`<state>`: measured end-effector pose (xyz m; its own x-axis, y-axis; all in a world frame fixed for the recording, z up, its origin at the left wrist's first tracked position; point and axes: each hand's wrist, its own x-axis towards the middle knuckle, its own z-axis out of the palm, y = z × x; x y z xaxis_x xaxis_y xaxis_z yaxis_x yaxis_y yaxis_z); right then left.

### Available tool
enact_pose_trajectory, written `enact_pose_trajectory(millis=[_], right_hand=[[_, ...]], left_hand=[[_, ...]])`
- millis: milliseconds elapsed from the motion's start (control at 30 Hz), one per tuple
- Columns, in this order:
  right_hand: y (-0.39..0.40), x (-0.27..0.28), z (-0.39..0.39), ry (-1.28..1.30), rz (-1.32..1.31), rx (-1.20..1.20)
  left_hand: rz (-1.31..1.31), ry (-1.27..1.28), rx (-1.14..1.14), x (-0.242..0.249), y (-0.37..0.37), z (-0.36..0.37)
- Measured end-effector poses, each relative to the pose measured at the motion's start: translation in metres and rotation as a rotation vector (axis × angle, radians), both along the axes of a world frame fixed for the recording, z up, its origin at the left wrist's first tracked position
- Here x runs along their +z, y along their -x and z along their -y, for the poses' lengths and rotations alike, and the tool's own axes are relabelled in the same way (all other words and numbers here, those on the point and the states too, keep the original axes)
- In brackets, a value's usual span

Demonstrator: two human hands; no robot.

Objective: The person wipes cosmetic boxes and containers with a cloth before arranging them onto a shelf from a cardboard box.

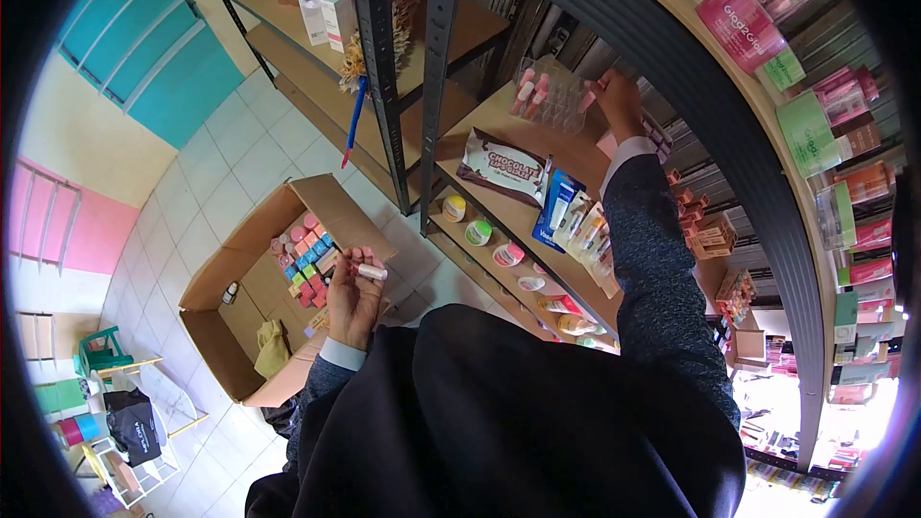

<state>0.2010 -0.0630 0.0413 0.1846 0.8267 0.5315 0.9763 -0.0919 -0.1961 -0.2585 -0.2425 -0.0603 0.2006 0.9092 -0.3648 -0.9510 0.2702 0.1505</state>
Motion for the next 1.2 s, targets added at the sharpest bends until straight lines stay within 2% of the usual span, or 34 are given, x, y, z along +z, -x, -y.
enact_pose_trajectory(millis=[233,333,433,633,733,800,867,900,933,967,1000,1100,1167,1200], right_hand=[[-0.005,-0.002,-0.012,-0.071,0.130,-0.081],[-0.008,-0.008,-0.016,0.075,0.112,-0.193],[-0.008,-0.016,-0.018,0.179,0.218,-0.314],[-0.008,-0.019,-0.016,0.201,0.331,-0.350],[0.025,0.029,0.008,0.137,0.107,-0.291],[0.051,0.048,0.030,0.073,-0.206,-0.033],[0.105,0.048,0.068,0.275,-0.774,0.182],[0.127,0.023,0.085,0.398,-1.072,0.392],[0.170,0.018,0.115,0.501,-1.155,0.424],[0.201,0.008,0.135,0.715,-1.038,0.532],[0.228,0.005,0.153,0.630,-1.060,0.722],[0.265,-0.026,0.164,0.478,-1.240,0.679],[0.267,-0.042,0.160,0.267,-1.030,0.753],[0.265,-0.043,0.158,0.265,-1.032,0.752]], left_hand=[[0.019,-0.016,-0.001,0.004,0.001,0.004],[0.030,-0.002,0.006,0.006,0.002,0.005],[0.016,0.033,0.010,0.006,0.001,0.006],[0.001,0.023,-0.024,-0.001,0.001,0.006],[0.003,0.021,-0.029,0.004,-0.004,0.005],[-0.007,0.042,0.006,0.011,-0.014,0.001],[0.022,0.043,-0.010,0.018,-0.022,-0.004],[0.006,0.051,0.021,0.023,-0.025,-0.004],[-0.003,0.001,-0.001,0.029,-0.031,-0.006],[-0.009,-0.053,-0.029,0.035,-0.036,-0.009],[-0.013,-0.056,-0.017,0.039,-0.040,-0.010],[-0.078,-0.090,-0.081,0.047,-0.047,-0.011],[-0.086,-0.079,-0.077,0.046,-0.047,-0.010],[-0.091,-0.072,-0.077,0.045,-0.047,-0.011]])
